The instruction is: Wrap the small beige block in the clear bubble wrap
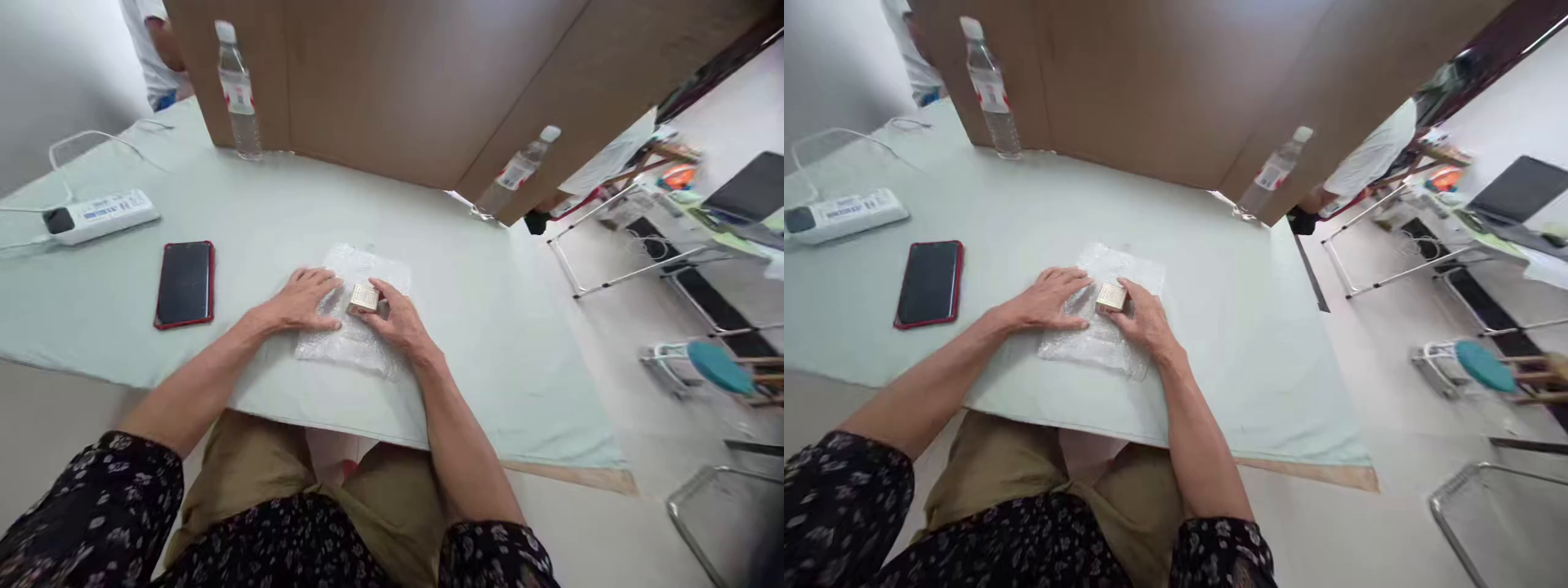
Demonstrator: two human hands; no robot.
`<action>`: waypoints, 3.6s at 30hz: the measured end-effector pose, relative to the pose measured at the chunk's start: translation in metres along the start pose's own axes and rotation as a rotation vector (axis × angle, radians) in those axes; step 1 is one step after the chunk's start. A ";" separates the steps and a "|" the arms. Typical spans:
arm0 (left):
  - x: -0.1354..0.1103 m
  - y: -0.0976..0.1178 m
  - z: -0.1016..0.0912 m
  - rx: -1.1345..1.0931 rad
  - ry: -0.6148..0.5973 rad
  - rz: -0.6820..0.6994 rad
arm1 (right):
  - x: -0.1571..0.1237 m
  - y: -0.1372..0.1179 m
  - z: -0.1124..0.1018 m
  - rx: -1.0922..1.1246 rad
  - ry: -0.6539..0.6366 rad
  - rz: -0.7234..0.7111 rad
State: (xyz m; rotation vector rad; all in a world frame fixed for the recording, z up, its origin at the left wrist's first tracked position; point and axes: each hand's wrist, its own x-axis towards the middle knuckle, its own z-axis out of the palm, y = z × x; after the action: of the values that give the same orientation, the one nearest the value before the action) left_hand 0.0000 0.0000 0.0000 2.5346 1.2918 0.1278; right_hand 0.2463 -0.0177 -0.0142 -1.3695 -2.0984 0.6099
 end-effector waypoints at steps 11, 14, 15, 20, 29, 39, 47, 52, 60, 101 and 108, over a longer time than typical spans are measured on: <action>0.000 -0.004 0.001 -0.060 0.028 0.018 | 0.000 0.002 0.001 -0.006 -0.018 -0.011; 0.002 -0.005 0.004 -0.117 0.097 0.014 | 0.001 0.001 -0.006 0.041 -0.026 -0.018; 0.003 -0.005 0.005 -0.139 0.134 0.015 | 0.000 -0.001 -0.011 0.066 -0.006 -0.022; 0.004 0.000 0.004 -0.312 0.295 0.083 | -0.028 -0.030 -0.038 0.045 0.142 -0.111; 0.003 0.016 0.006 -0.534 0.209 0.175 | -0.072 -0.059 0.014 -0.521 0.030 -0.189; -0.001 0.011 -0.012 -0.912 0.107 0.117 | -0.002 -0.042 -0.019 -0.193 0.198 -0.002; 0.009 0.031 0.001 -0.948 0.317 -0.118 | 0.009 -0.015 -0.005 0.278 0.172 0.203; 0.014 0.033 0.007 -0.984 0.372 -0.167 | 0.005 -0.018 -0.003 0.349 0.193 0.225; 0.011 0.036 0.003 -0.998 0.369 -0.192 | 0.001 -0.023 -0.002 0.375 0.171 0.252; 0.003 0.033 -0.003 -1.000 0.330 -0.162 | -0.008 -0.017 -0.029 0.440 -0.187 0.246; 0.002 0.033 -0.003 -1.049 0.311 -0.172 | -0.008 -0.021 -0.032 0.536 -0.115 0.290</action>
State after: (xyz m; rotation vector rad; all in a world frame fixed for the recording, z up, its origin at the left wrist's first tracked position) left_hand 0.0259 -0.0157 0.0126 1.5303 1.0954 0.9172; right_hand 0.2561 -0.0310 0.0207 -1.3422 -1.6465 1.2892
